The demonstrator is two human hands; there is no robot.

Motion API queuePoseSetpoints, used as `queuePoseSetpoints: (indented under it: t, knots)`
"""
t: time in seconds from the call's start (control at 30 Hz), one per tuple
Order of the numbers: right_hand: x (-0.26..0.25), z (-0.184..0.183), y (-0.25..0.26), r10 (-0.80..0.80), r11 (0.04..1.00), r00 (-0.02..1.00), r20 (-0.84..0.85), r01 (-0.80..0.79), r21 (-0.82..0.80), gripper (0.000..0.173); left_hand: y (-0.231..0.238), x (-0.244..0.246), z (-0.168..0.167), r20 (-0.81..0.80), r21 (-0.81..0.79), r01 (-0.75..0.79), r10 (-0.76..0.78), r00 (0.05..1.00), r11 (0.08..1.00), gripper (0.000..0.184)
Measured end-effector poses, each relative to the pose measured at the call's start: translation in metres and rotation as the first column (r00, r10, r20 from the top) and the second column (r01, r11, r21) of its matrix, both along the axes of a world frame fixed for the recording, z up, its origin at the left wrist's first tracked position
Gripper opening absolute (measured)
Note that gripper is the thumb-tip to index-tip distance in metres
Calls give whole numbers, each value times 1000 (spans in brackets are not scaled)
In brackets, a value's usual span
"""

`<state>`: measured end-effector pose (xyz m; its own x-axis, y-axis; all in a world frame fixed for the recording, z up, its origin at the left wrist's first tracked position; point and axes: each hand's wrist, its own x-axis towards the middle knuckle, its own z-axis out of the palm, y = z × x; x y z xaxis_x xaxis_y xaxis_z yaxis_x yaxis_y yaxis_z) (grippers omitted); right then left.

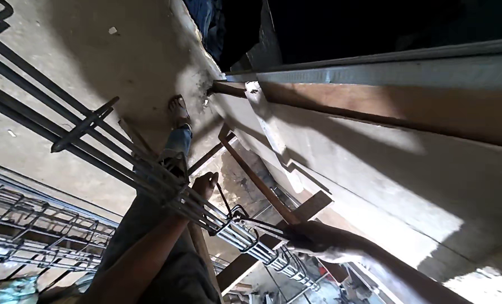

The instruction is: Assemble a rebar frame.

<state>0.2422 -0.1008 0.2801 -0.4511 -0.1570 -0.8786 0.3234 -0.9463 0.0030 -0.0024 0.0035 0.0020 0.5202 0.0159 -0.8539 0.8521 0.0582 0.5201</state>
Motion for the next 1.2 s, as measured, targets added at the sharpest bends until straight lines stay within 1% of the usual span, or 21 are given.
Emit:
queuePoseSetpoints:
  t: [0.1, 0.23, 0.33, 0.4, 0.47, 0.53, 0.6, 0.67, 0.73, 0.8, 0.83, 0.87, 0.93, 0.97, 1.0, 1.03, 1.07, 1.1, 1.13, 1.17, 1.2]
  knots:
    - [10, -6, 17, 25, 999, 997, -78, -28, -38, 36, -1, 1, 0, -2, -20, -1, 1, 1000, 1000, 52]
    - [32, -28, 50, 39, 983, 988, -151, -65, -171, 35, 1, 2, 2, -13, -1, 11, -11, 1000, 1000, 52]
    - [42, -45, 69, -4, 938, 989, -150, -48, -343, 33, 1, 1, 3, -22, 10, 21, -21, 1000, 1000, 51]
    - [38, -44, 71, 1, 922, 992, -125, -50, -385, 37, 3, 1, 4, -27, 14, 22, -21, 999, 1000, 51]
    - [24, -26, 56, -89, 923, 994, -60, 60, -380, 39, 6, 3, 8, -56, 3, 30, -30, 998, 1000, 50]
    - [-7, 8, 41, -227, 892, 971, 77, 239, -385, 41, 10, 7, 14, -95, -5, 33, -33, 995, 999, 50]
    - [-54, 42, 34, -388, 789, 882, 268, 468, -399, 39, 12, 9, 15, -108, -6, 26, -26, 994, 1000, 49]
    - [-101, 62, 34, -483, 676, 760, 434, 639, -366, 40, 7, 6, 10, -96, 9, 15, -14, 995, 1000, 50]
    - [-140, 70, 32, -551, 608, 655, 518, 740, -289, 40, 2, 2, 6, -90, 11, 5, -4, 996, 1000, 50]
    - [-163, 71, 24, -589, 607, 600, 540, 771, -194, 32, 2, 4, 5, -81, 9, 15, -15, 997, 1000, 50]
    - [-167, 71, 21, -570, 654, 620, 539, 740, -158, 24, 3, 4, 6, -76, 11, 21, -21, 997, 1000, 50]
    - [-166, 71, 18, -505, 742, 676, 536, 658, -131, 28, 5, 5, 6, -75, 16, 26, -25, 997, 1000, 50]
    - [-156, 73, 18, -214, 933, 811, 545, 335, -132, 59, 7, 4, 7, -78, 26, 20, -18, 997, 999, 50]
    - [-152, 76, 21, -35, 972, 828, 559, 159, -173, 69, 8, 4, 8, -82, 31, 17, -14, 997, 999, 50]
    - [-149, 79, 28, 132, 978, 812, 569, -14, -207, 71, 8, 5, 9, -85, 35, 16, -13, 996, 999, 49]
    - [-147, 84, 35, 282, 959, 752, 596, -197, -204, 67, 9, 6, 10, -82, 36, 9, -6, 997, 999, 49]
    - [-147, 89, 39, 418, 896, 649, 635, -411, -169, 63, 10, 7, 11, -78, 35, 2, 0, 997, 999, 48]
    - [-148, 92, 35, 499, 772, 498, 709, -626, -104, 58, 10, 6, 11, -72, 40, -1, 4, 997, 999, 48]
    - [-143, 93, 28, 509, 618, 355, 784, -784, -47, 54, 10, 6, 10, -73, 37, -1, 4, 997, 999, 49]
    - [-134, 92, 23, 516, 508, 295, 804, -861, -10, 53, 10, 5, 10, -72, 38, 0, 3, 997, 999, 49]
    - [-123, 90, 23, 542, 487, 330, 773, -873, 30, 52, 10, 4, 9, -68, 41, 2, 1, 998, 999, 49]
